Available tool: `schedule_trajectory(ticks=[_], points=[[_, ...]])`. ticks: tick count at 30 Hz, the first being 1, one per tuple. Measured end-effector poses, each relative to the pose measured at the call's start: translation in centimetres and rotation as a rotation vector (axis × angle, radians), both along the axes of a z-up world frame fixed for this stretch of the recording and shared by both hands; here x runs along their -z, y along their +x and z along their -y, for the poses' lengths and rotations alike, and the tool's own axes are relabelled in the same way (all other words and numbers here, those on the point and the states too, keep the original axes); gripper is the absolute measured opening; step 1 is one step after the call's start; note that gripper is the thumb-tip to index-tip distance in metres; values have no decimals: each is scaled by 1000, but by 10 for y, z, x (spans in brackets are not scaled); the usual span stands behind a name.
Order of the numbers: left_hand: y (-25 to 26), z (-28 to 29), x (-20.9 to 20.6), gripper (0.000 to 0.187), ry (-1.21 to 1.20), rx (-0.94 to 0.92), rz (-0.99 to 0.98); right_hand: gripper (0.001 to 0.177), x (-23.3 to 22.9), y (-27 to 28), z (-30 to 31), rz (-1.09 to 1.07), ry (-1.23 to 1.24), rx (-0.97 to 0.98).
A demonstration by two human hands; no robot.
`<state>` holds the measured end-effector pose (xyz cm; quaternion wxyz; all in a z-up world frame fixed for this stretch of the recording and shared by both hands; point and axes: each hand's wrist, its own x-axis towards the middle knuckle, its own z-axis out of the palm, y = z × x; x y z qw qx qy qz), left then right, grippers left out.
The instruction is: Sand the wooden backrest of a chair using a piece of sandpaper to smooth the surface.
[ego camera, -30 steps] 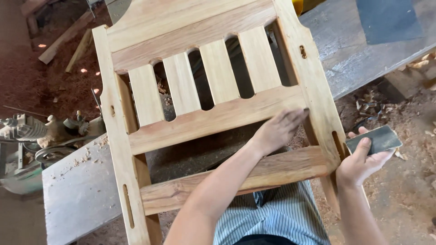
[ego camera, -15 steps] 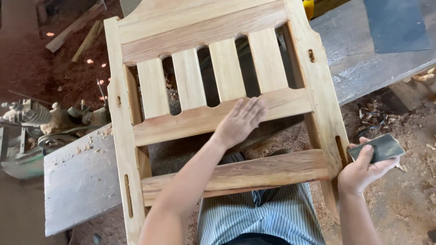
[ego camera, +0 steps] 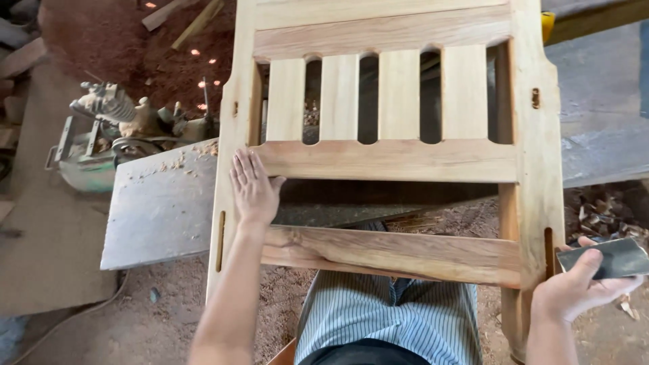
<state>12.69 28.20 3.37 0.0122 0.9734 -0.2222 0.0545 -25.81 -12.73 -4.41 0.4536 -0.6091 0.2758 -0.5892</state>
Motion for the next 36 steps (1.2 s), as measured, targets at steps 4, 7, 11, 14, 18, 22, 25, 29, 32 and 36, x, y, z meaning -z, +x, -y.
schedule_trajectory(ticks=[4, 7, 11, 14, 18, 22, 25, 29, 32, 36], points=[[-32, 37, -28, 88, -136, -347, -291, 43, -13, 8, -6, 58, 71, 8], [-61, 87, -12, 93, -1122, -415, -523, 30, 2, 6, 1, 77, 59, -37], [-97, 164, -25, 94, -1553, -533, -610, 20, -10, 9, -5, -89, 8, 12], [-130, 211, -27, 99, -1699, -467, -765, 10, -21, 13, -11, 1, 53, -56], [-148, 236, -13, 92, -2004, -312, -1364, 26, -5, 6, -6, -119, 59, -34], [-104, 197, -11, 93, -2336, -838, -1699, 28, -19, 9, -10, -129, -8, 2], [-68, 126, -19, 93, -2518, -760, -1637, 36, 8, -1, 4, -53, 18, -39], [-56, 43, -34, 82, -2605, -875, -1287, 48, 0, 20, -7, -35, -58, -94], [-63, -13, -9, 63, -2476, -462, -832, 51, -56, 70, -54, 82, 292, -192], [-84, -50, 10, 44, -1719, -244, -352, 45, -31, 120, -45, 152, 1364, -538]])
